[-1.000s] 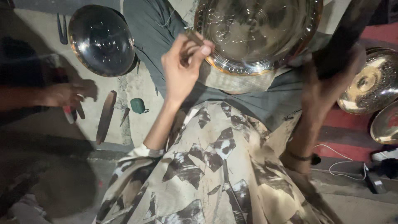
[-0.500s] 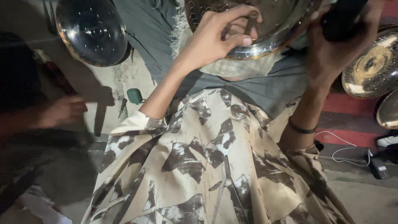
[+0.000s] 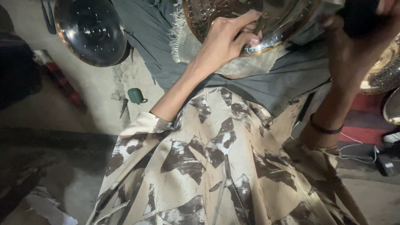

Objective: The person sits cross-legged and uses a small wooden block to rub the surface of a round metal plate resting on their lap. They repeatedly rotate the plate and continue rubbing its surface with the block throughout the clip.

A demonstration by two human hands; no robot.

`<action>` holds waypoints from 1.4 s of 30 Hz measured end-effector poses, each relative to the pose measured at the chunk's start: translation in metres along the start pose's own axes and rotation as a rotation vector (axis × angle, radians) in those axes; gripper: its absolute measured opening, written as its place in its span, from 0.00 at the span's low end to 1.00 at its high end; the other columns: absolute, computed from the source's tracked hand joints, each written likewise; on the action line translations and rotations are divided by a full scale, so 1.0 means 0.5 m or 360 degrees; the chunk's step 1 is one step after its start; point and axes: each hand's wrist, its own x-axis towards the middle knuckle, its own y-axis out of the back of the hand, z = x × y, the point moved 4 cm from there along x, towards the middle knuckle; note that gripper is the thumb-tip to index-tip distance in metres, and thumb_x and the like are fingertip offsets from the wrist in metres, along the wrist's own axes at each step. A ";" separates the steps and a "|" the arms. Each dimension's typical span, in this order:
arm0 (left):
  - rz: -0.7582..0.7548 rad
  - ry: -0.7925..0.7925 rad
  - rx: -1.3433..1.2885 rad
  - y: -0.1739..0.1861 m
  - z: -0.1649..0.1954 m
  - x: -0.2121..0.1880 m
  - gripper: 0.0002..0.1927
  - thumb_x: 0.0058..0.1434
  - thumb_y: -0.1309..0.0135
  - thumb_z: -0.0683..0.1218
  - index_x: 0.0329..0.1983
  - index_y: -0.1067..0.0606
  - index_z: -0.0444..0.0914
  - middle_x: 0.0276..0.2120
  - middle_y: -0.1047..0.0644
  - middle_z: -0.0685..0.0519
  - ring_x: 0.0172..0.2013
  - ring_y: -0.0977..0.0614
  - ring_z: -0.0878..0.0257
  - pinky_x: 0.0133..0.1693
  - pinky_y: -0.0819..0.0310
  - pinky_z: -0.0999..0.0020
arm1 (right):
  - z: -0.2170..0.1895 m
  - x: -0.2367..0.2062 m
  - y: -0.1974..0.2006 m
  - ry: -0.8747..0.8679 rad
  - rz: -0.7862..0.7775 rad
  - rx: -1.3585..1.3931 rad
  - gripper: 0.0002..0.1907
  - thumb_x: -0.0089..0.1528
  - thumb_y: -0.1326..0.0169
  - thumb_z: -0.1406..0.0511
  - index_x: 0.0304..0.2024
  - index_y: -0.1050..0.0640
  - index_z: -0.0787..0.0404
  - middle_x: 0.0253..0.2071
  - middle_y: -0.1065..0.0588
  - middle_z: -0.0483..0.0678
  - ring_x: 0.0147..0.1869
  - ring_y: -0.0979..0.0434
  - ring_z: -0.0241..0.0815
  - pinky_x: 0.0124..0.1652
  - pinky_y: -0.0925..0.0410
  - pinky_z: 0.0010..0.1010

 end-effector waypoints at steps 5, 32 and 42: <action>-0.0027 0.0009 0.0087 0.003 0.007 0.005 0.15 0.65 0.42 0.38 0.54 0.27 0.34 0.36 0.15 0.48 0.39 0.11 0.54 0.43 0.19 0.66 | -0.096 0.034 -0.031 -0.0016 -0.0579 -0.0577 0.26 0.67 0.34 0.71 0.63 0.31 0.58 0.39 0.34 0.46 0.37 0.36 0.41 0.39 0.40 0.30; -0.0498 -0.0272 0.0184 0.007 0.030 0.059 0.12 0.60 0.42 0.35 0.47 0.26 0.32 0.36 0.17 0.44 0.40 0.13 0.49 0.41 0.20 0.59 | -0.111 -0.129 -0.037 -0.0390 -0.0260 -0.0369 0.36 0.70 0.35 0.68 0.77 0.36 0.62 0.55 0.20 0.52 0.52 0.19 0.39 0.52 0.27 0.27; -0.0482 -0.0217 0.0182 0.003 0.039 0.058 0.18 0.57 0.50 0.31 0.51 0.25 0.34 0.37 0.16 0.43 0.42 0.12 0.54 0.43 0.18 0.62 | -0.046 -0.083 0.036 -0.0132 0.0327 -0.0521 0.50 0.63 0.31 0.69 0.77 0.49 0.64 0.70 0.43 0.52 0.73 0.44 0.45 0.70 0.48 0.33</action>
